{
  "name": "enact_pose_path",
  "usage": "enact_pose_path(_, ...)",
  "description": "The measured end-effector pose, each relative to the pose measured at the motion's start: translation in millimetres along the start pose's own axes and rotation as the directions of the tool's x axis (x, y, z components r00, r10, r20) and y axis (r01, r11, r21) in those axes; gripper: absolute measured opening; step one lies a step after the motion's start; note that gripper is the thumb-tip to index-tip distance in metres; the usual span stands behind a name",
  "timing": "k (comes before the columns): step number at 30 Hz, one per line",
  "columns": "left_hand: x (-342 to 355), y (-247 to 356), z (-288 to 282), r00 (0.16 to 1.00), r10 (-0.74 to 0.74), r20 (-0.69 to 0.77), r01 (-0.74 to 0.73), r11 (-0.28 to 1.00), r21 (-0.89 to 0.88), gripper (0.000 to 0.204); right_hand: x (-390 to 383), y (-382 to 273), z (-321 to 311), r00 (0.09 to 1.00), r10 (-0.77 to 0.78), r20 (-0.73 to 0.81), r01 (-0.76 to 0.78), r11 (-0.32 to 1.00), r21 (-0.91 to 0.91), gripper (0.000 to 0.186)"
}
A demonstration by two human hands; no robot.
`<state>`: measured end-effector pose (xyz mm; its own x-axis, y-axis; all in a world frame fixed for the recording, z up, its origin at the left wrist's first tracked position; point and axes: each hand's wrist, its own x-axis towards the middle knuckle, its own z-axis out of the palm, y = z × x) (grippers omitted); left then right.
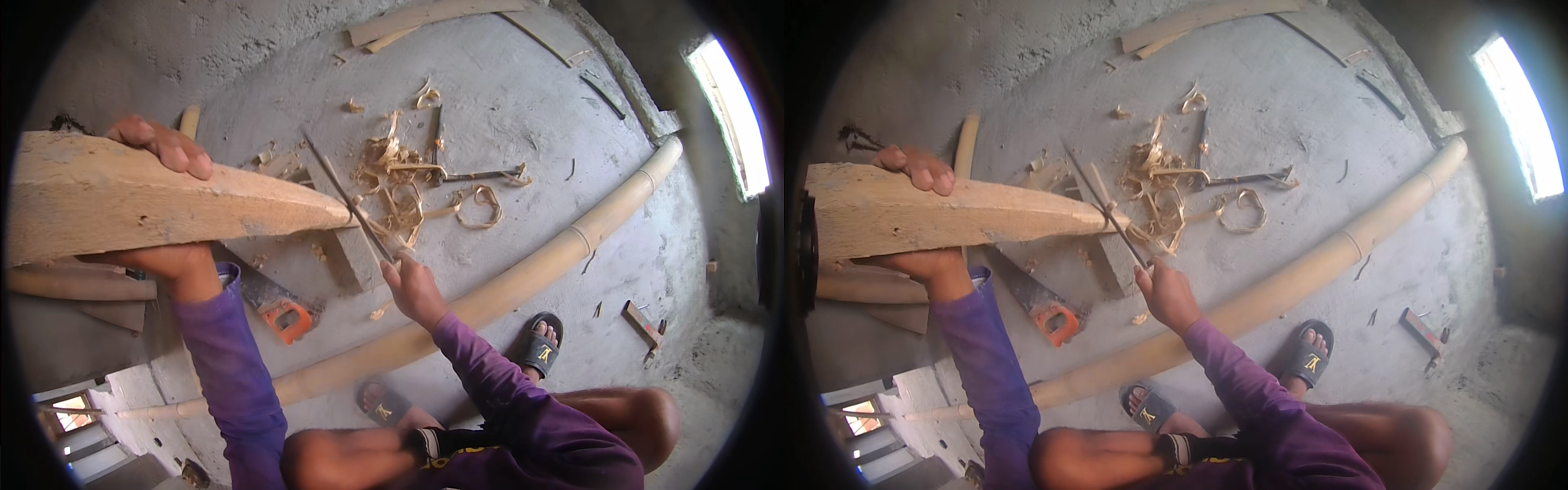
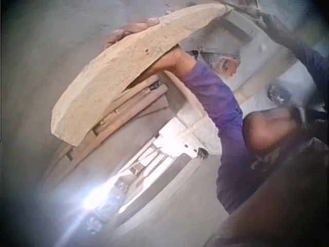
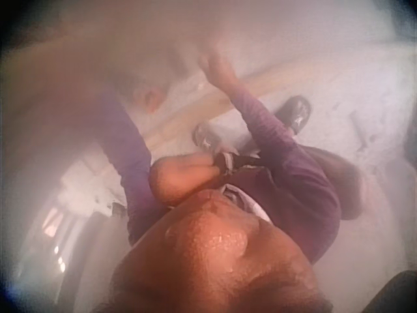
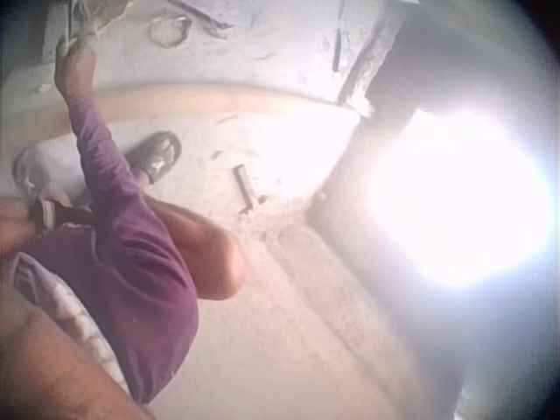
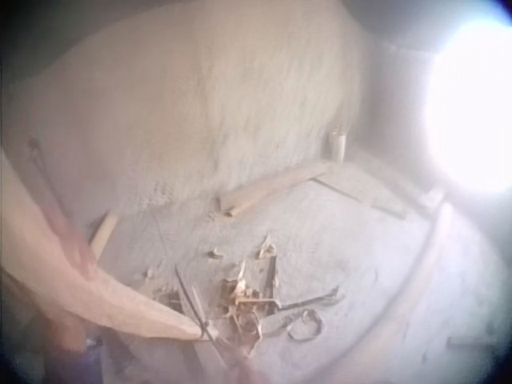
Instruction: The person carves a rectangular wooden plank using a knife, removing shavings and shaping the edges. The person holds the wood with one hand and uses the knife with the other, working on different sides of the plank.
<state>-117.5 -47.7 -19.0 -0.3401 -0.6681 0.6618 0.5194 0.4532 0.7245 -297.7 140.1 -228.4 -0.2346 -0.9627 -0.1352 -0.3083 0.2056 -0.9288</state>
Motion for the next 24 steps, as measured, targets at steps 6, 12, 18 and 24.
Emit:
enact_pose_path(6, 0, 1, 1, 0.997, -0.020, -0.075, 0.021, 1.000, 0.007, 0.117, -3, 9, 5, 0.999, 0.007, 0.033, -0.008, 0.999, 0.036, 0.037)
enact_pose_path(12, 1, -1, -1, 1.000, 0.012, 0.018, -0.011, 1.000, -0.016, 0.118, 6, 24, 3, 0.958, 0.260, 0.121, -0.253, 0.965, -0.071, 0.038)
enact_pose_path(18, -3, 5, -4, 0.999, -0.046, -0.025, 0.047, 0.999, 0.026, 0.112, -5, 33, 10, 0.995, 0.092, -0.024, -0.089, 0.991, 0.100, 0.039)
enact_pose_path(24, -1, 0, -6, 0.995, 0.020, 0.098, -0.020, 1.000, -0.004, 0.110, -1, 38, 19, 0.998, -0.003, -0.055, -0.004, 0.993, -0.122, 0.035)
